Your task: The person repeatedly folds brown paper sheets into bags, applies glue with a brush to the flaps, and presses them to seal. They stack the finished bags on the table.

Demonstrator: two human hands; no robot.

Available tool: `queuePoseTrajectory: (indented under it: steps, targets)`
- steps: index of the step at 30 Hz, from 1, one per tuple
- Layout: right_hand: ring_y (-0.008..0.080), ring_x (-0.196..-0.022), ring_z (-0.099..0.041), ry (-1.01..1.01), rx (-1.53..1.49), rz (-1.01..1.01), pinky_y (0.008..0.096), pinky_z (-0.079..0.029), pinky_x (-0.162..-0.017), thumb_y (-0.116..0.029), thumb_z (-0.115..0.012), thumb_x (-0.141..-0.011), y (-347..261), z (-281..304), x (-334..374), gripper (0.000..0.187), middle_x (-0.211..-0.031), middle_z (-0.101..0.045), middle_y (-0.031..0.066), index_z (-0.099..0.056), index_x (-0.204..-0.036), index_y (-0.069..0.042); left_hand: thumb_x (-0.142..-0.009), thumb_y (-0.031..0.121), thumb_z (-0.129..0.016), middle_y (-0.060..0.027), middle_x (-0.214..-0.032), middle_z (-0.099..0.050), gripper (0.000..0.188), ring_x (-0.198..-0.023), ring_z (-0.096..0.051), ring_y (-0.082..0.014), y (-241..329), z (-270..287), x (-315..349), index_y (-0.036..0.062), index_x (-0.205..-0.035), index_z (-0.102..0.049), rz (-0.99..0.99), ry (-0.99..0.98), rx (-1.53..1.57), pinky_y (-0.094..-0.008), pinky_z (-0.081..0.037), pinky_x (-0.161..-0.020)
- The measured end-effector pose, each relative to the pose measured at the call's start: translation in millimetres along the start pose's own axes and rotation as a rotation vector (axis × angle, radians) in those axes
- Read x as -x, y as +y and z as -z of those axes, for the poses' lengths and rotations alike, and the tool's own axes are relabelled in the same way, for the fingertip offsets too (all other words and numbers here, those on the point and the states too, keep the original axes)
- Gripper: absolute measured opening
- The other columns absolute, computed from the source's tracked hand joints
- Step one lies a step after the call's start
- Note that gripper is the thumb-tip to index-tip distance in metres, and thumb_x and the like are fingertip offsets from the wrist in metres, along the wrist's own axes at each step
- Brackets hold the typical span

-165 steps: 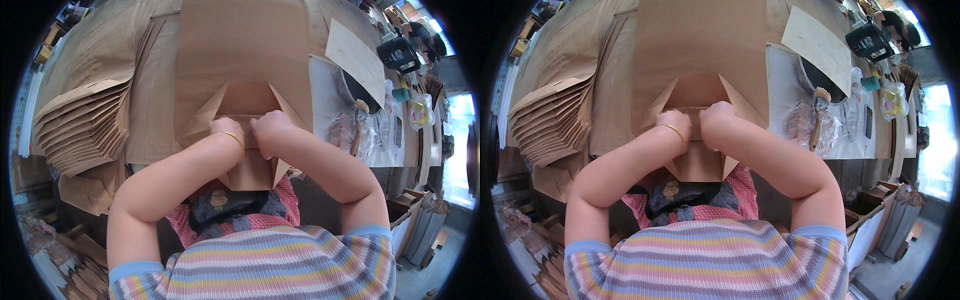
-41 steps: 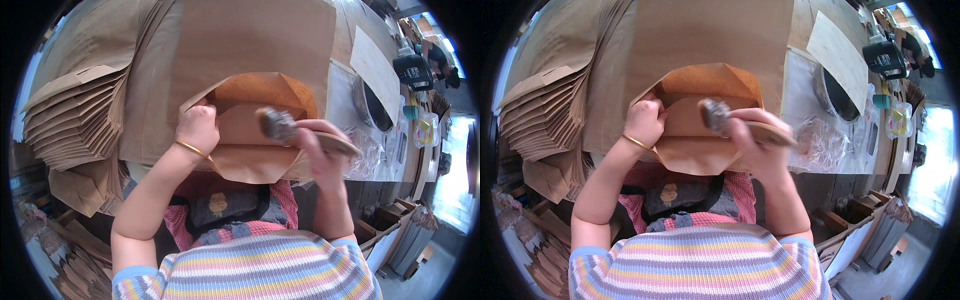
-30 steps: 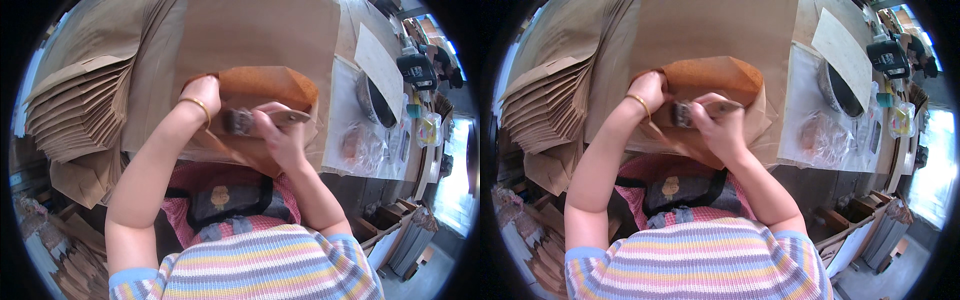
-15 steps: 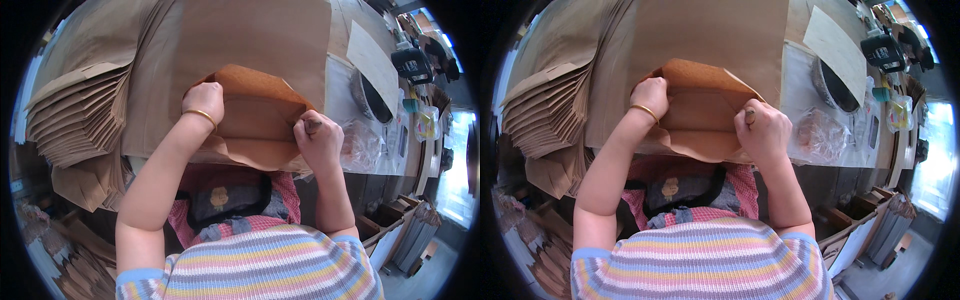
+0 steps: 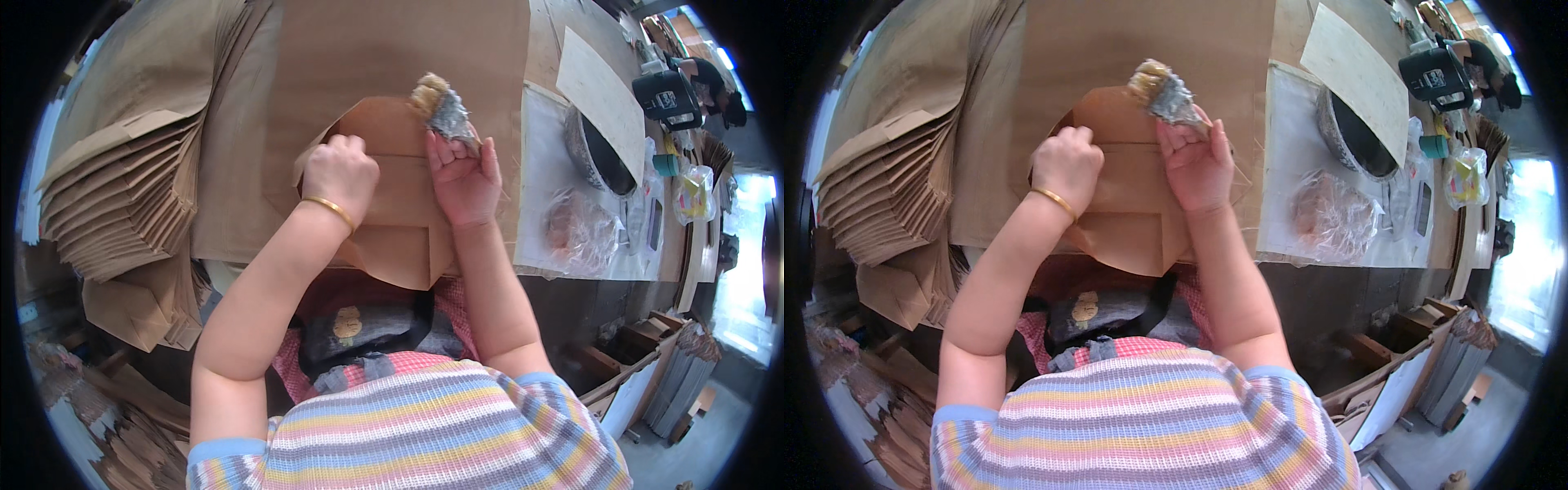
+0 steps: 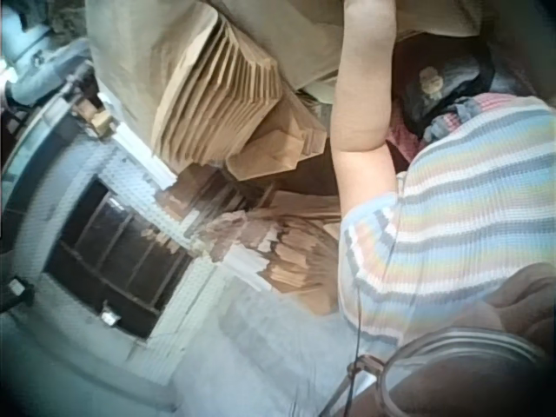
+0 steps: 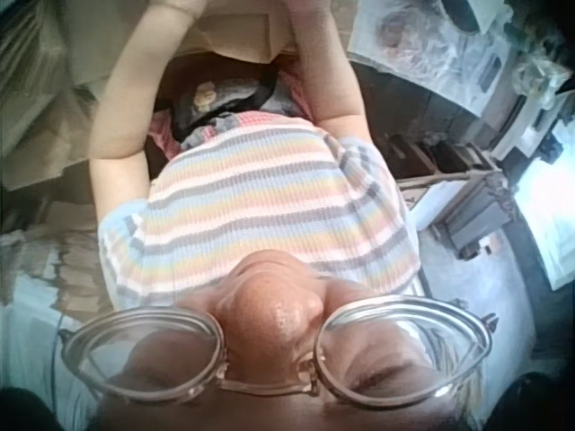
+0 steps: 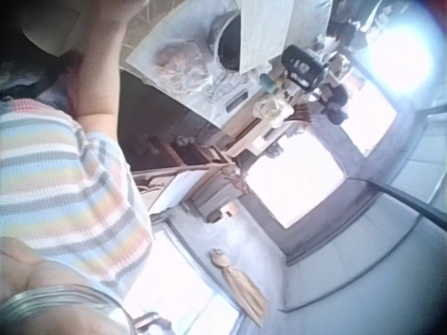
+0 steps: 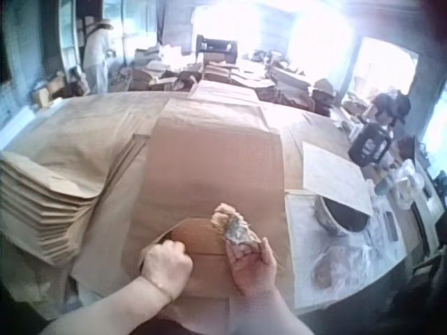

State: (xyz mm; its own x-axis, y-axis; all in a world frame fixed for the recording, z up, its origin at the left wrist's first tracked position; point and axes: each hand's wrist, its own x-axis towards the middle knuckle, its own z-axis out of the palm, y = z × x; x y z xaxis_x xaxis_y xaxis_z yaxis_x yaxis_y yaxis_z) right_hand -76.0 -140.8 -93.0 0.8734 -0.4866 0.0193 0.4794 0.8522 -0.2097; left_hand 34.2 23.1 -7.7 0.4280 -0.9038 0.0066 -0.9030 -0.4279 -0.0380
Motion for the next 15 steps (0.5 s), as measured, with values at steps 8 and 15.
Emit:
queuePoseTrajectory:
  steps: [8,15]
  targets:
    - [0.0306,-0.117,-0.058,-0.133,-0.075,-0.151,0.0469,-0.03,-0.114,-0.039,-0.037,-0.102,-6.1,2.4,1.6,0.046,-0.116,-0.066,0.0149,-0.051,-0.129,-0.004,-0.1,0.038,-0.04,-0.016,-0.152,-0.033,0.058,-0.139,-0.033,-0.0318,-85.1,-83.6,44.3,0.0049,-0.147,-0.031,0.29,0.205,0.104,-0.0441,-0.017,-0.117]
    - [0.0289,-0.107,-0.063,-0.08,0.021,-0.137,0.0469,-0.033,-0.112,-0.039,-0.036,-0.103,-6.2,1.3,3.2,0.046,-0.104,-0.07,0.0147,-0.049,-0.129,-0.002,-0.095,0.041,-0.045,-0.0151,-0.154,-0.028,0.066,-0.142,-0.026,-0.0309,-31.0,-78.5,20.2,0.0067,-0.149,-0.028,0.217,0.181,0.193,-0.0503,-0.016,-0.116]
